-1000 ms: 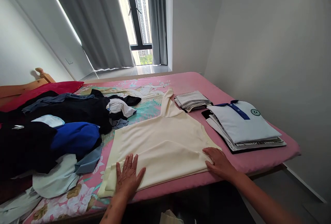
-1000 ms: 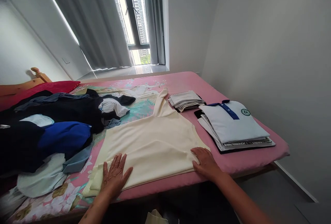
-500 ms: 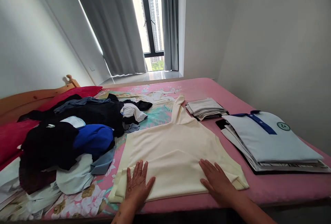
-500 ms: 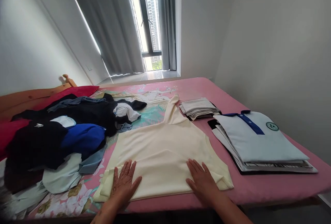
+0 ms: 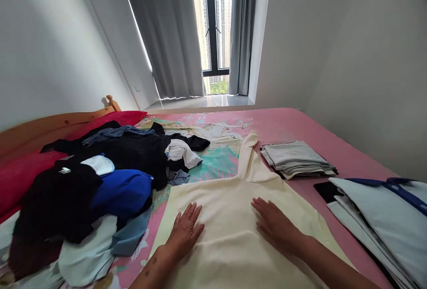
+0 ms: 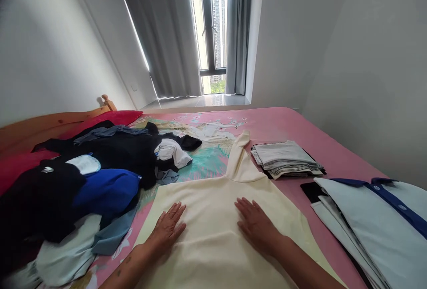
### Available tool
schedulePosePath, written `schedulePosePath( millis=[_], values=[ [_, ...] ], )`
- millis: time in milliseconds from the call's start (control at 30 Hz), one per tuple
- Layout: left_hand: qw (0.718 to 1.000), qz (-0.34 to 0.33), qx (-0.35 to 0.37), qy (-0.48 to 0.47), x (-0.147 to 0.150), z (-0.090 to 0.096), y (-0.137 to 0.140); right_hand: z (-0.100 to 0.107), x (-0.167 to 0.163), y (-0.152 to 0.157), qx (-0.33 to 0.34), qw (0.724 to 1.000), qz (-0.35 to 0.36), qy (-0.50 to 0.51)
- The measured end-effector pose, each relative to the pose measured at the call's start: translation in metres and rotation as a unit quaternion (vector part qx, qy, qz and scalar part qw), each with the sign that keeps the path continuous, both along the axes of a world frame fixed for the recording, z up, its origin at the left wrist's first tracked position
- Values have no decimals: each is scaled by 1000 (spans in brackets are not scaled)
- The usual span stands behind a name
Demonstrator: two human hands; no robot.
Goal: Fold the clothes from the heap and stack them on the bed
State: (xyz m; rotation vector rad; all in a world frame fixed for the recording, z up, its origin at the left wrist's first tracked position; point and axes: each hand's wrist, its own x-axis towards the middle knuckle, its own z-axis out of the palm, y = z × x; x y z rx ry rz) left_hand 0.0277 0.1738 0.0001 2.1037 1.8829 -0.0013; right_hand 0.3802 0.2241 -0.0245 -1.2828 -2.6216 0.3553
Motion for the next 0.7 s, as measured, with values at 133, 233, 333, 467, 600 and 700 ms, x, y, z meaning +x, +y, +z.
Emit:
schedulePosePath(
  millis=[133,233,333,467,600,700],
  values=[
    [998,-45,24,29,-22,-20,47,-14,-14,49,-11,998,63,-29],
    [997,6,50,64,-46,-35,77,-27,-8,95,-4,999,-10,-43],
    [992,44,88,76,-61,-49,92,-37,-2,144,28,993,-112,-31],
    [989,46,119,76,-63,-63,95,-41,-4,211,70,973,-221,-12],
    [989,48,127,66,-64,-71,93,-38,-12,272,112,949,-294,-4],
    [988,46,136,59,-66,-72,90,-35,-18,301,127,953,-276,-20]
  ],
)
